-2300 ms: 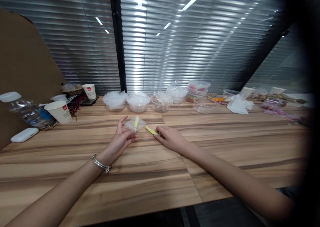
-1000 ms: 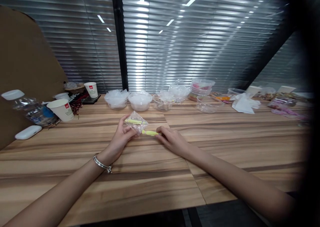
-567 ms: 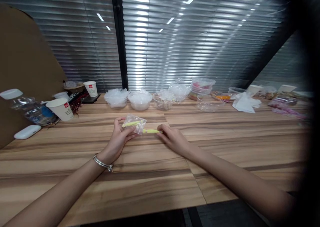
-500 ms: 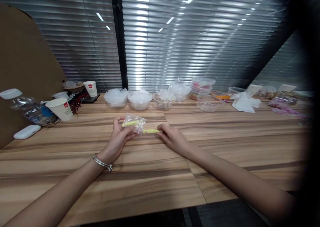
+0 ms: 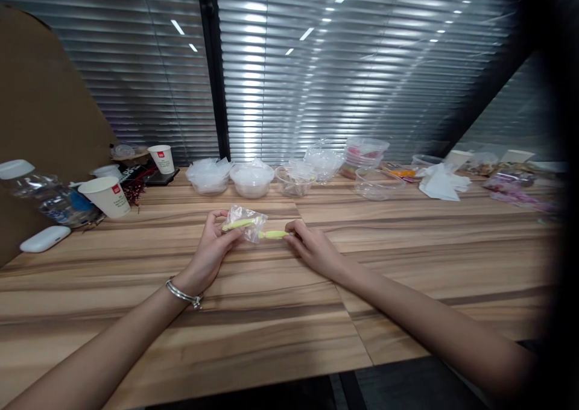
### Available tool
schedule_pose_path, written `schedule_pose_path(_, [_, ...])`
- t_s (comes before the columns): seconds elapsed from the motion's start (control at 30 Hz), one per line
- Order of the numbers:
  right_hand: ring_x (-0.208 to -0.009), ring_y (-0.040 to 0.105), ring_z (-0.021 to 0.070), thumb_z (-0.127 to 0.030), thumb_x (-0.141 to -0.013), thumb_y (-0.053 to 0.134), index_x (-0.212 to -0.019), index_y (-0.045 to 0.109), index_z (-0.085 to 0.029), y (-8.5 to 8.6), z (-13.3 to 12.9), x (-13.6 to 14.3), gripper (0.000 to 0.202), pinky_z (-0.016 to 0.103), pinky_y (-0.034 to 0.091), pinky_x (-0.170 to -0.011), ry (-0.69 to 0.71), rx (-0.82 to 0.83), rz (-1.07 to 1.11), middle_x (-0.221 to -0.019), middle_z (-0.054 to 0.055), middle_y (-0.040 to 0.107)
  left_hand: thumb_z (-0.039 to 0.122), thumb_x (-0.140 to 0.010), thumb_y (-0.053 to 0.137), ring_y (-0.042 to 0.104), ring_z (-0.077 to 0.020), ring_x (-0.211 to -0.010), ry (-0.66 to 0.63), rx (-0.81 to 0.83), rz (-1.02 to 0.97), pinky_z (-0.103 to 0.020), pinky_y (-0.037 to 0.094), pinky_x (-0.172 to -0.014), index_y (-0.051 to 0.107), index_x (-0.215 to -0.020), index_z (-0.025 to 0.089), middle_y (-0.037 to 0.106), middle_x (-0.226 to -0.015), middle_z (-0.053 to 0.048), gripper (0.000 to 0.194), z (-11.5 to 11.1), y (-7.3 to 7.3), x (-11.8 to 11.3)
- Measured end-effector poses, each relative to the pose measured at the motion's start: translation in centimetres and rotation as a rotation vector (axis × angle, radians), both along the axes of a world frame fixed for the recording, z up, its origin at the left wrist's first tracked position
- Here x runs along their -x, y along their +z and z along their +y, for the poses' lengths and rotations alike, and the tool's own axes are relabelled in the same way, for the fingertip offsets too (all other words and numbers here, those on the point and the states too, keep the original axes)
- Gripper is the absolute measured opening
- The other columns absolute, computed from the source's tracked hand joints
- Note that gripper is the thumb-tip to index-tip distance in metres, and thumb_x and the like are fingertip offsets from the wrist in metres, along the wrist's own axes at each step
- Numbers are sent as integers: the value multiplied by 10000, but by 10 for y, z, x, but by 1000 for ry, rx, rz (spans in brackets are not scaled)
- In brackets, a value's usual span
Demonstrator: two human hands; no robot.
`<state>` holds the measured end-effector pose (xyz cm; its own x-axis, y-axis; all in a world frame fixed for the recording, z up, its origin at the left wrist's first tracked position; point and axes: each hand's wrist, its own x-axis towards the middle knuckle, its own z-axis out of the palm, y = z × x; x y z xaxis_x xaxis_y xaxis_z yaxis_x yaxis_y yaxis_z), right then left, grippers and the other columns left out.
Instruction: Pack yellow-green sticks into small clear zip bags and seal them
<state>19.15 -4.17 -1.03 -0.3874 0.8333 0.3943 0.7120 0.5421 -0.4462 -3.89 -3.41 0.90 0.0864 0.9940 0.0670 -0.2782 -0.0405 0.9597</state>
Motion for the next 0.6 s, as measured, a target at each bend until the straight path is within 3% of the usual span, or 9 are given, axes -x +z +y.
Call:
schedule_pose_path(0.23, [-580,513,146,-290,-938,342,-980,460,-188,-2,0,-1,161,229,320,-544,-1,-13,14,-726,28,588,202,-688,717,640,-137,-824,-69,-53,61,-269,491,-786,433,-1004,204,665,-915,-35,425,1,-4,1])
schedule_pose_path(0.43, [-620,539,153,-301,-939,344,-972,468,-189,-1,1,-1,170,233,349,-569,-4,-28,39,-754,34,596,210,-660,737,643,-150,-820,-129,-38,119,-282,477,-801,383,-1239,235,685,-936,-46,679,-2,0,-1])
schedule_pose_path(0.6, [-631,548,161,-292,-935,355,-985,464,-188,-4,1,-1,159,241,359,-575,-8,-53,29,-770,39,605,244,-697,711,609,-185,-947,-214,-74,211,-294,462,-840,427,-1231,241,658,-1031,-53,605,-7,2,-1])
